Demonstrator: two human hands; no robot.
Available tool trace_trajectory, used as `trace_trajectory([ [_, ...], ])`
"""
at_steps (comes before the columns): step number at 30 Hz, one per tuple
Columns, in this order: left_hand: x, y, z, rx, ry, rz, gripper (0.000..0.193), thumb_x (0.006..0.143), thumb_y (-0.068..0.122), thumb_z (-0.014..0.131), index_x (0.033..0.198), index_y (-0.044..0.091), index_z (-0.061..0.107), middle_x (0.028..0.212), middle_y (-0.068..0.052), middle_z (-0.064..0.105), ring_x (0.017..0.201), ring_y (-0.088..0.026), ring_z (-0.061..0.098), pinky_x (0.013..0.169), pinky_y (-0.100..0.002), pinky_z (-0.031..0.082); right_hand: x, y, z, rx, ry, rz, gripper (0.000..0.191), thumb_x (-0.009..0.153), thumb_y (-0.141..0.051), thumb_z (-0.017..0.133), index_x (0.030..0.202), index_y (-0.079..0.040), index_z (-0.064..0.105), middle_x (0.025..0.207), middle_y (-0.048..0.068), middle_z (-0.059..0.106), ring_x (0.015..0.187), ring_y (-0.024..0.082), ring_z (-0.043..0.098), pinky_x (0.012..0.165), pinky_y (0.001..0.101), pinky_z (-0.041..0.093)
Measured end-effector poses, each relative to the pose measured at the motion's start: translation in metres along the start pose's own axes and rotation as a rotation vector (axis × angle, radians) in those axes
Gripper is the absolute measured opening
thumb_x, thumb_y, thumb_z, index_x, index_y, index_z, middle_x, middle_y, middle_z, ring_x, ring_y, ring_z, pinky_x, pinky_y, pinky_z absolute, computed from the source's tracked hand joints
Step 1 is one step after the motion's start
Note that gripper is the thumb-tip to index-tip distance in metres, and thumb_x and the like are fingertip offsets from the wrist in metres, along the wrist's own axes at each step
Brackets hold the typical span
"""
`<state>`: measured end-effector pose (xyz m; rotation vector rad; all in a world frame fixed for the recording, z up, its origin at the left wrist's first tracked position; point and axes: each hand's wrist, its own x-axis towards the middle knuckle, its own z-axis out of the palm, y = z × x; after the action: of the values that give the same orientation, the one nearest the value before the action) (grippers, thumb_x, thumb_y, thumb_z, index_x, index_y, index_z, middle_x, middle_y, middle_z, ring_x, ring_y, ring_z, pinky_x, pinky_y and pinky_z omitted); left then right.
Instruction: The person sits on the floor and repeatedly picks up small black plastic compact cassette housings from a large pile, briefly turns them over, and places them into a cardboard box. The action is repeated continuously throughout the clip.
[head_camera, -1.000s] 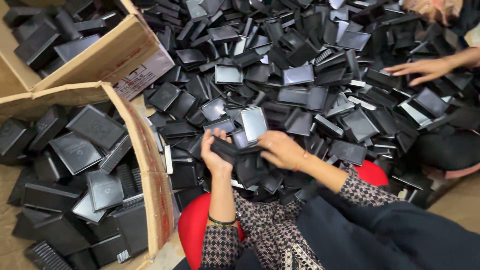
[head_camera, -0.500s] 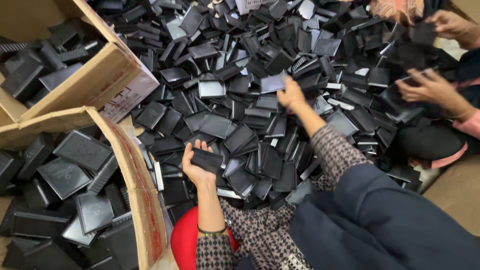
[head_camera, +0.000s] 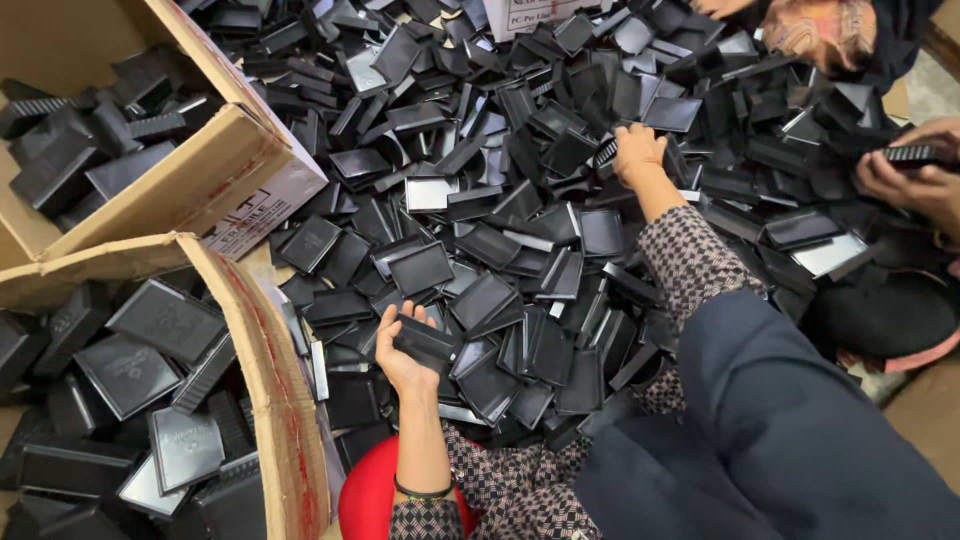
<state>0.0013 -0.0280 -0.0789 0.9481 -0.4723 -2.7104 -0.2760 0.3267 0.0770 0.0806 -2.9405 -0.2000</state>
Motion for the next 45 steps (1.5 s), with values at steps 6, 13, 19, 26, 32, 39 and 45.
trace_trajectory([
  [6,-0.005,-0.001,0.006,-0.063,-0.089,-0.129,0.039,0.089,0.022,0.056,0.126,0.010,0.058,0.123,-0.015,0.069,0.111,-0.035,0.067,0.093,-0.051,0.054,-0.029,0.008,0.012,-0.182,0.010,-0.284,0.021,0.090,-0.021,0.068,0.109,-0.011,0.068,0.103,0.011,0.071,0.095,0.030,0.070,0.087,0.0487,0.047],
  [13,-0.035,0.002,0.032,0.036,-0.489,-0.428,0.046,0.088,0.030,0.057,0.126,0.004,0.062,0.126,-0.023,0.069,0.112,-0.039,0.068,0.093,-0.052,0.056,-0.158,-0.015,-0.032,0.609,0.442,-0.382,0.026,0.086,-0.012,0.077,0.106,-0.002,0.063,0.095,0.016,0.063,0.087,0.036,0.064,0.078,0.0440,0.052],
  [19,-0.039,-0.014,0.034,0.112,-0.478,-0.557,0.060,0.097,0.055,0.058,0.129,0.004,0.059,0.121,-0.021,0.070,0.105,-0.035,0.069,0.091,-0.048,0.058,-0.264,-0.130,-0.034,1.027,0.109,-0.505,0.030,0.081,-0.012,0.075,0.109,-0.006,0.065,0.115,0.013,0.069,0.108,0.031,0.069,0.095,0.0391,0.057],
  [26,-0.032,-0.017,0.022,0.435,-0.486,0.233,0.054,0.099,0.034,0.071,0.139,0.000,0.056,0.119,-0.014,0.068,0.108,-0.022,0.065,0.098,-0.038,0.052,-0.287,-0.170,-0.035,1.165,-0.073,-0.612,0.064,0.078,-0.025,0.085,0.129,0.003,0.057,0.135,0.026,0.057,0.124,0.039,0.057,0.103,0.0424,0.044],
  [32,-0.042,-0.020,0.037,0.278,-0.440,0.073,0.067,0.101,0.057,0.038,0.143,0.007,0.052,0.121,-0.010,0.068,0.106,-0.021,0.067,0.093,-0.035,0.056,-0.294,-0.185,-0.029,1.236,0.068,-0.474,0.053,0.089,-0.024,0.081,0.136,-0.006,0.065,0.137,0.020,0.067,0.128,0.034,0.066,0.111,0.0393,0.050],
  [39,-0.031,-0.028,0.021,0.112,-0.182,0.078,0.075,0.097,0.074,0.041,0.111,0.002,0.060,0.096,-0.013,0.068,0.091,-0.025,0.068,0.083,-0.036,0.057,-0.318,-0.190,-0.024,1.102,0.049,-0.678,0.066,0.089,-0.023,0.077,0.146,-0.002,0.052,0.143,0.030,0.055,0.128,0.045,0.058,0.107,0.0447,0.047],
  [45,-0.048,-0.018,0.035,0.462,-0.193,0.218,0.063,0.095,0.069,0.051,0.096,0.006,0.061,0.084,-0.009,0.066,0.075,-0.022,0.062,0.070,-0.033,0.053,-0.311,-0.169,-0.046,0.971,-0.137,-0.631,0.058,0.096,-0.031,0.071,0.142,-0.002,0.050,0.126,0.025,0.066,0.115,0.039,0.069,0.099,0.0403,0.055],
])
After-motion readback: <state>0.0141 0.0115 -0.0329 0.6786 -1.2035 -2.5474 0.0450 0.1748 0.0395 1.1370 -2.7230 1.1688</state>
